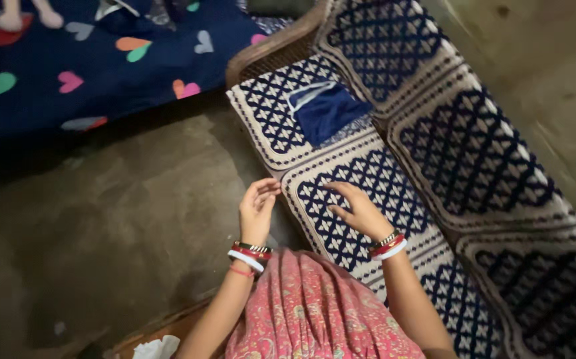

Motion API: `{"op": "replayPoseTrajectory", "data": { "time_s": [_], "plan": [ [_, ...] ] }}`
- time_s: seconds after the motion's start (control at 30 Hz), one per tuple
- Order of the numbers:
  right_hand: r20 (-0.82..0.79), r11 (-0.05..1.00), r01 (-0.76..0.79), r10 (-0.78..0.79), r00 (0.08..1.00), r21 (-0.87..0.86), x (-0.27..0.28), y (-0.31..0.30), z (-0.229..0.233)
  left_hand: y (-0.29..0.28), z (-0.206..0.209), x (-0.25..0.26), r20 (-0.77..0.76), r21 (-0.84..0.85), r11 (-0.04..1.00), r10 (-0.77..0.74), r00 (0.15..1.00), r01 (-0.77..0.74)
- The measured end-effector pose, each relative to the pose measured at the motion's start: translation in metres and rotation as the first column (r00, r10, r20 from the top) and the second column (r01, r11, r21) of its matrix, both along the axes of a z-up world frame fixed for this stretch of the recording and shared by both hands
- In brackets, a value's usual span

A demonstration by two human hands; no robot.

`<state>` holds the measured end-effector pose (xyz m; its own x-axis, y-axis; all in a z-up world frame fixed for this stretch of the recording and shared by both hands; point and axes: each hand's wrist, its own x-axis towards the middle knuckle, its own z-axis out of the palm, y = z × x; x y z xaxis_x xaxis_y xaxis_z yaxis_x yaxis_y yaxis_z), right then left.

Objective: The person folds items of clothing and places them inside a blue storage bag.

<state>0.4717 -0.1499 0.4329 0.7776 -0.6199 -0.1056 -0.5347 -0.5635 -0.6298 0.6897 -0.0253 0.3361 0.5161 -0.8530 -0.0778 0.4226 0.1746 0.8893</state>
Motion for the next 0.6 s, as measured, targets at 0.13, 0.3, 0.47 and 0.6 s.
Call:
{"op": "replayPoseTrajectory", "data": {
  "time_s": [0.13,0.3,0.47,0.6],
  "plan": [
    [-0.058,0.998,-0.027,0.031,0.998,0.063,0.032,-0.019,-0.016,0.009,0.002,0.026,0.030,0.035,0.995,0.089,0.996,-0.090],
    [-0.046,0.986,-0.063,0.070,0.996,0.152,0.064,-0.050,-0.033,0.003,-0.008,0.064,0.054,0.046,0.978,0.199,0.978,-0.202],
    [-0.008,0.981,-0.108,0.110,0.994,0.158,0.104,-0.104,-0.053,-0.040,-0.028,0.103,-0.017,0.031,0.966,0.257,0.966,-0.256],
    [0.007,0.995,-0.062,0.062,0.998,0.081,0.146,-0.158,-0.060,-0.099,-0.023,0.149,0.037,0.027,0.970,0.240,0.970,-0.241]
  ]
}}
